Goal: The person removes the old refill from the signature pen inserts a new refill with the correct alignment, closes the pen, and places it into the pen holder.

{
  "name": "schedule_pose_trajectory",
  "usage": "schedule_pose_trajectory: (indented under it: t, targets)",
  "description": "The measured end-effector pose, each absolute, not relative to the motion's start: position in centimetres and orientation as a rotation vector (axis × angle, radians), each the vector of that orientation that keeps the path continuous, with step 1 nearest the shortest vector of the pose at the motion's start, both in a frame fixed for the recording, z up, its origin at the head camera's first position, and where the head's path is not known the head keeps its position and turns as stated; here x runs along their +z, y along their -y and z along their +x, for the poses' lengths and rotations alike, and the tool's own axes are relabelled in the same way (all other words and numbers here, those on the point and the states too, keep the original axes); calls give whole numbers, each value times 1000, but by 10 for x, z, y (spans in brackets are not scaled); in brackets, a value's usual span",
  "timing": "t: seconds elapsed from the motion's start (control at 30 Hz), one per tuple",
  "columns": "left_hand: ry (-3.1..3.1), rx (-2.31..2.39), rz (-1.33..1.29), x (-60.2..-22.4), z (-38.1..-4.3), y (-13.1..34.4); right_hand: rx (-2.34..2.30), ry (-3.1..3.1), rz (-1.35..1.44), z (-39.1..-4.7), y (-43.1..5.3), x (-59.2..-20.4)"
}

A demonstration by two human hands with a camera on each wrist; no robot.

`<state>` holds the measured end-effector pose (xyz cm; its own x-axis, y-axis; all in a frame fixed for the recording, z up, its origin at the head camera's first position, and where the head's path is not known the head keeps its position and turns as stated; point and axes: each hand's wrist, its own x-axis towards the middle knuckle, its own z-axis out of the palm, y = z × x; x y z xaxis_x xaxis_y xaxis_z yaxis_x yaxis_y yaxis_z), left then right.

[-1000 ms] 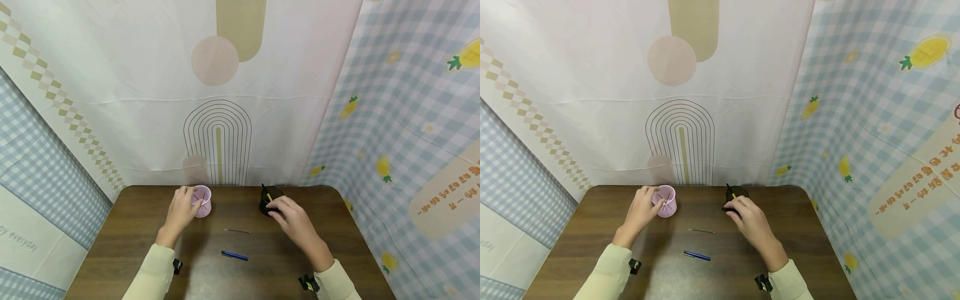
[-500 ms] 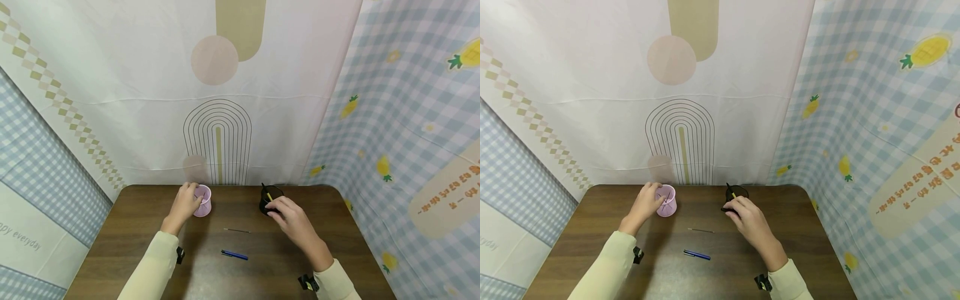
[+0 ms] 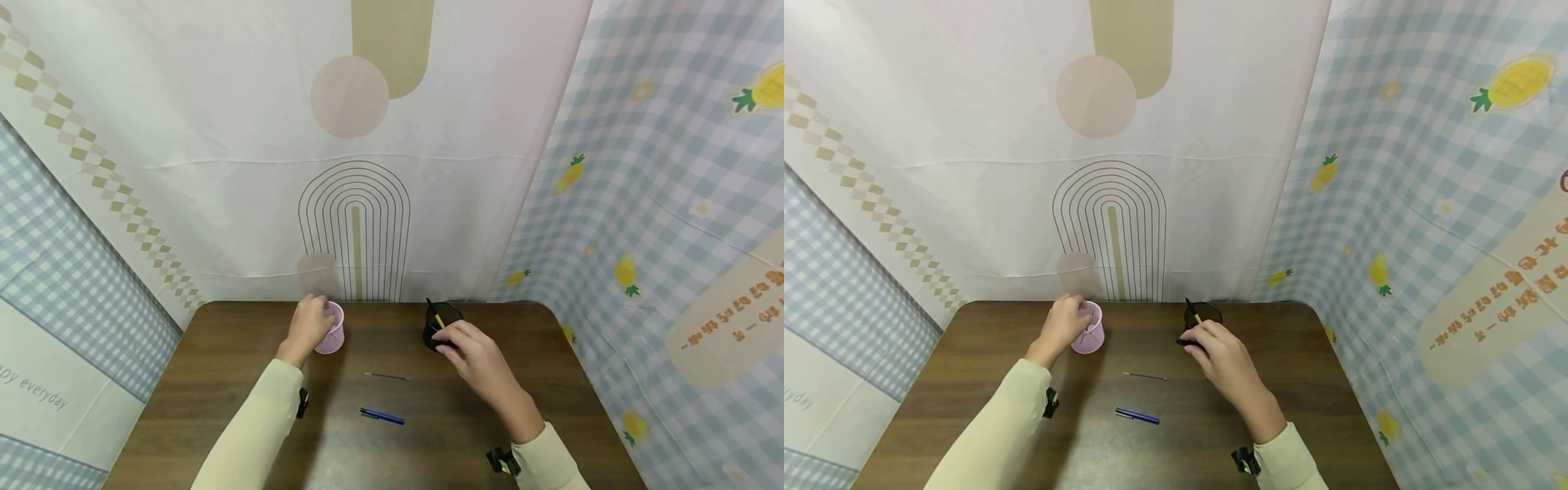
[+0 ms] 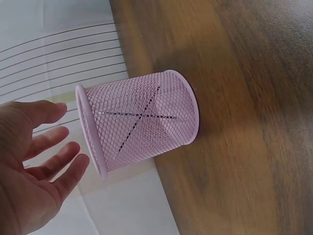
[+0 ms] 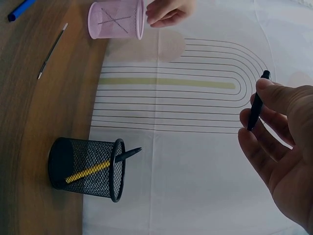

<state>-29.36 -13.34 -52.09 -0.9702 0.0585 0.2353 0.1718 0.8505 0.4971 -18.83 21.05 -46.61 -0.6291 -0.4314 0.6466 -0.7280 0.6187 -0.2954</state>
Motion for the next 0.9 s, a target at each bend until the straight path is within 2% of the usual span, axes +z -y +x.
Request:
schedule_pose_trajectory:
  t: [0.9]
  targets:
    - [2998,-852,17,-531,-317,121,730,2348,917,-186,-215,-465]
